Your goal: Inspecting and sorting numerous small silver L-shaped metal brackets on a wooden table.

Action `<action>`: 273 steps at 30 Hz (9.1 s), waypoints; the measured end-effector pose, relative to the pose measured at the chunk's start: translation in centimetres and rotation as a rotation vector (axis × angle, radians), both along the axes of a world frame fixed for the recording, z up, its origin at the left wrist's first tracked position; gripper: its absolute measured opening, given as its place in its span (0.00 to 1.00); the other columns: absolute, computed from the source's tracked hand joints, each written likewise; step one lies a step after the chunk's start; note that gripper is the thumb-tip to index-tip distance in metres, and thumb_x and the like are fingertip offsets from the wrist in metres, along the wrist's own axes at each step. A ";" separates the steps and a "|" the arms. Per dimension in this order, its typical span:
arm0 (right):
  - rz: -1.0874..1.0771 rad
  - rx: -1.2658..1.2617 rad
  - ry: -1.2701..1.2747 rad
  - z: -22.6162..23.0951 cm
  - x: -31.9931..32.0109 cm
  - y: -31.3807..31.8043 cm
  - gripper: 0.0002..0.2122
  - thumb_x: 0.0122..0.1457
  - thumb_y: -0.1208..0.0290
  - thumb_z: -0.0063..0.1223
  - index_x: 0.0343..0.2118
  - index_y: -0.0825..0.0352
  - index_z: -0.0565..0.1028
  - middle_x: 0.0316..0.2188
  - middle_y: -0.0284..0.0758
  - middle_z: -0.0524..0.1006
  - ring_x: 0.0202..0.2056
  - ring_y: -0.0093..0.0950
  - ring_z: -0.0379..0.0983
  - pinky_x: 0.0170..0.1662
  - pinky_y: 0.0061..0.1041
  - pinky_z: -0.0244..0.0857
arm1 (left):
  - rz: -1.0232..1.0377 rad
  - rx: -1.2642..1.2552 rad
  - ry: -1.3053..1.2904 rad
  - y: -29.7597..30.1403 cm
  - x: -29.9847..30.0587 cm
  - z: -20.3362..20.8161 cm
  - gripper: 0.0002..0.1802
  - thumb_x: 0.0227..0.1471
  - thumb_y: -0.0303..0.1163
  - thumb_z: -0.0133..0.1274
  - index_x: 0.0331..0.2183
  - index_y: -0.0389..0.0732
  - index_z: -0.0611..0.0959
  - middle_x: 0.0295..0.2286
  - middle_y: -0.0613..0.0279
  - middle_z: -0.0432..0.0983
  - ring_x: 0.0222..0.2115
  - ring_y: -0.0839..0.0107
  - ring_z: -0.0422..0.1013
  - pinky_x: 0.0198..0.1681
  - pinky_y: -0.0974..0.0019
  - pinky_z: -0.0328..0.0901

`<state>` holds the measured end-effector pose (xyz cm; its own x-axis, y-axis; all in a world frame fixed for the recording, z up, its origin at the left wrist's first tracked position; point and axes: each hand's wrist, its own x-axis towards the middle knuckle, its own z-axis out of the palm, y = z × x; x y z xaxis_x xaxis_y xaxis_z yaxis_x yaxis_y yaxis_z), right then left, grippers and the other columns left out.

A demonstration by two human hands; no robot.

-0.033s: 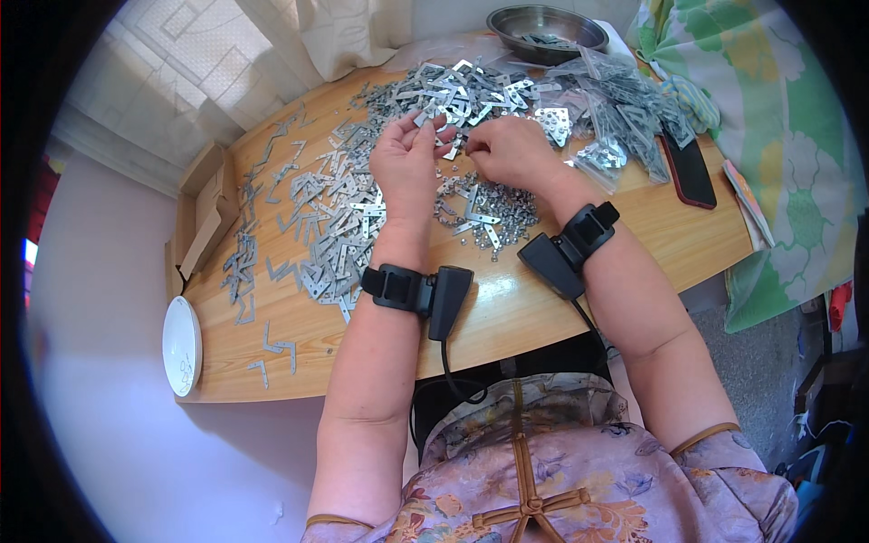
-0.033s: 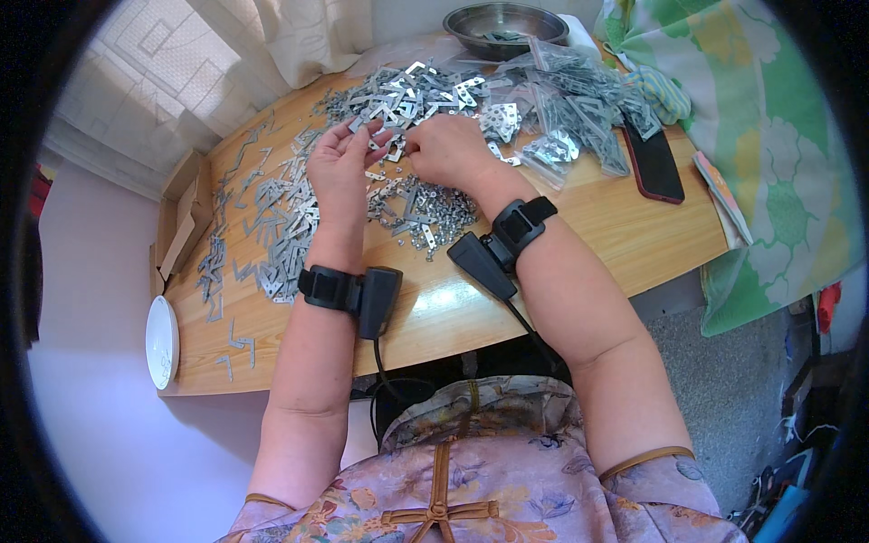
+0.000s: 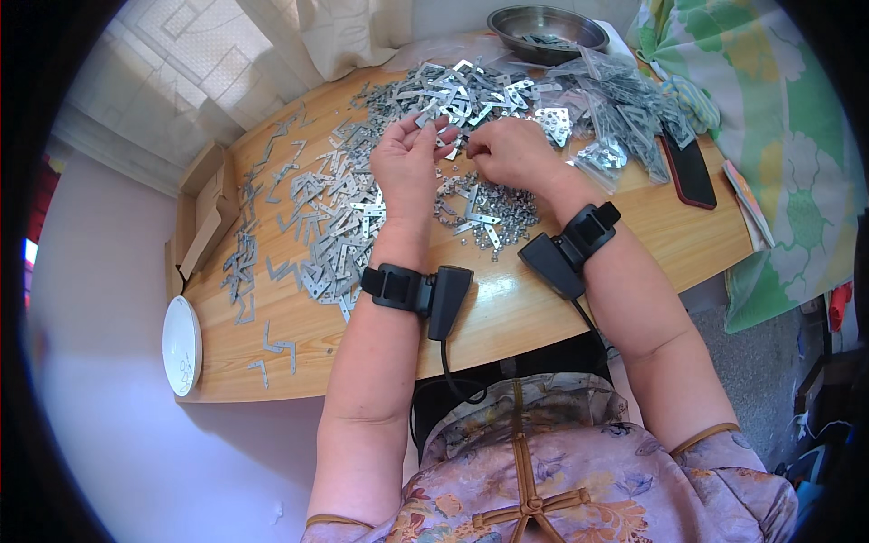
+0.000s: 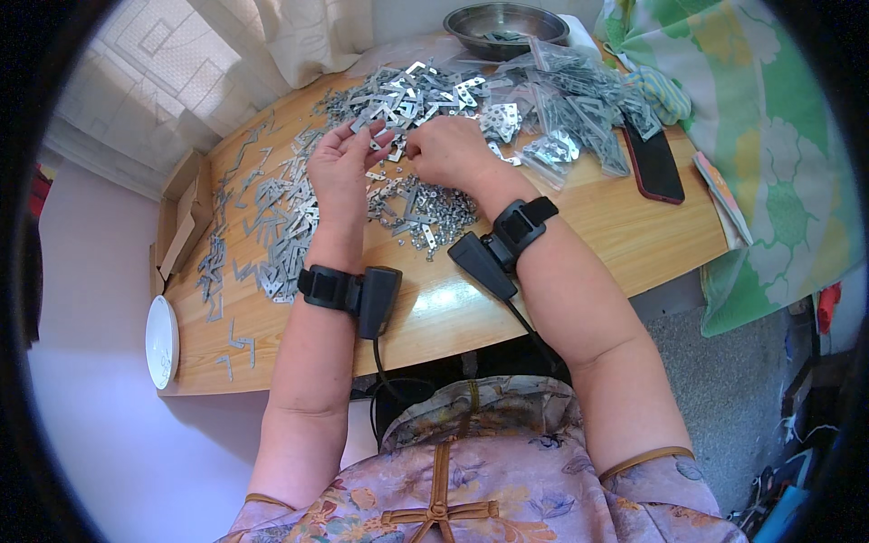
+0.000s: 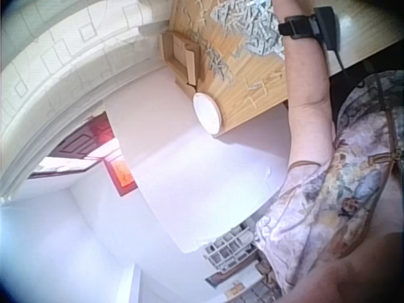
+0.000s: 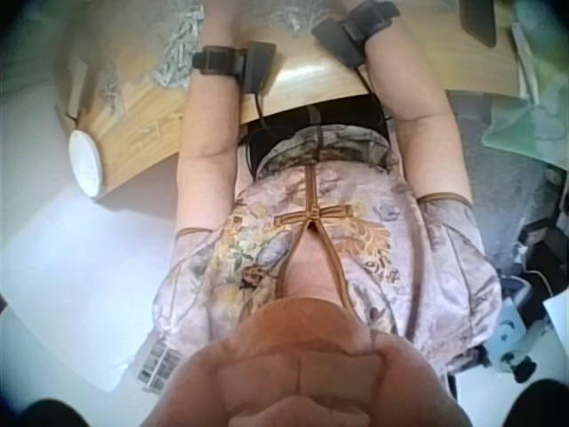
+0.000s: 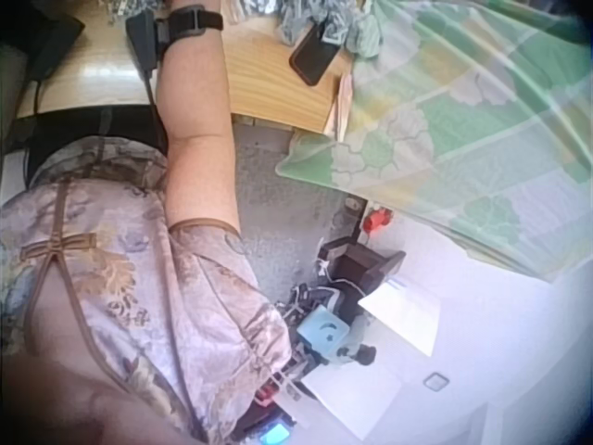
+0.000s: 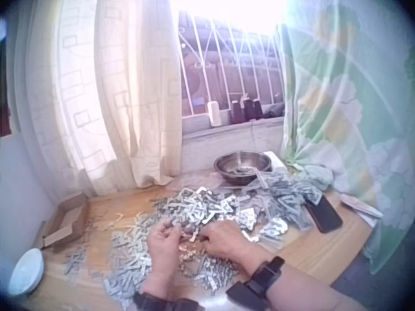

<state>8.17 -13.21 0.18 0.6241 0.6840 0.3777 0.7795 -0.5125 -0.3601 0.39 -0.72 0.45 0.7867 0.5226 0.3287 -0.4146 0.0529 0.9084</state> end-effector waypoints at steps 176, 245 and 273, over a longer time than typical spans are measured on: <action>0.169 0.964 0.525 -1.5 0.2 2.3 0.15 0.56 0.61 0.43 0.24 0.70 0.71 0.16 0.36 0.72 0.20 0.27 0.68 0.25 0.25 0.61 | 0.451 1.010 -0.312 -2.1 -0.7 1.0 0.08 0.44 0.22 0.54 0.32 0.34 0.80 0.23 0.59 0.77 0.21 0.81 0.72 0.23 0.79 0.66; 0.182 0.745 0.156 -0.3 -0.2 1.1 0.05 0.45 0.75 0.55 0.25 0.69 0.76 0.22 0.37 0.73 0.24 0.29 0.70 0.28 0.23 0.63 | 0.024 -0.200 0.026 0.0 -0.3 -0.1 0.14 0.47 0.29 0.53 0.34 0.31 0.69 0.22 0.57 0.73 0.16 0.72 0.71 0.15 0.77 0.62; 0.163 0.760 -0.034 -0.4 -0.2 1.1 0.03 0.45 0.73 0.54 0.24 0.65 0.76 0.23 0.33 0.73 0.26 0.30 0.70 0.28 0.25 0.64 | -0.019 -0.198 0.025 -0.3 -0.5 0.2 0.10 0.47 0.28 0.53 0.30 0.33 0.71 0.20 0.59 0.73 0.14 0.75 0.69 0.14 0.78 0.61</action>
<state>8.02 -12.10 -0.23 0.5179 0.3118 0.7966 0.8406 -0.0125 -0.5416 -0.08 -1.02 0.69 0.8038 0.5599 0.2010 -0.3889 0.2389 0.8898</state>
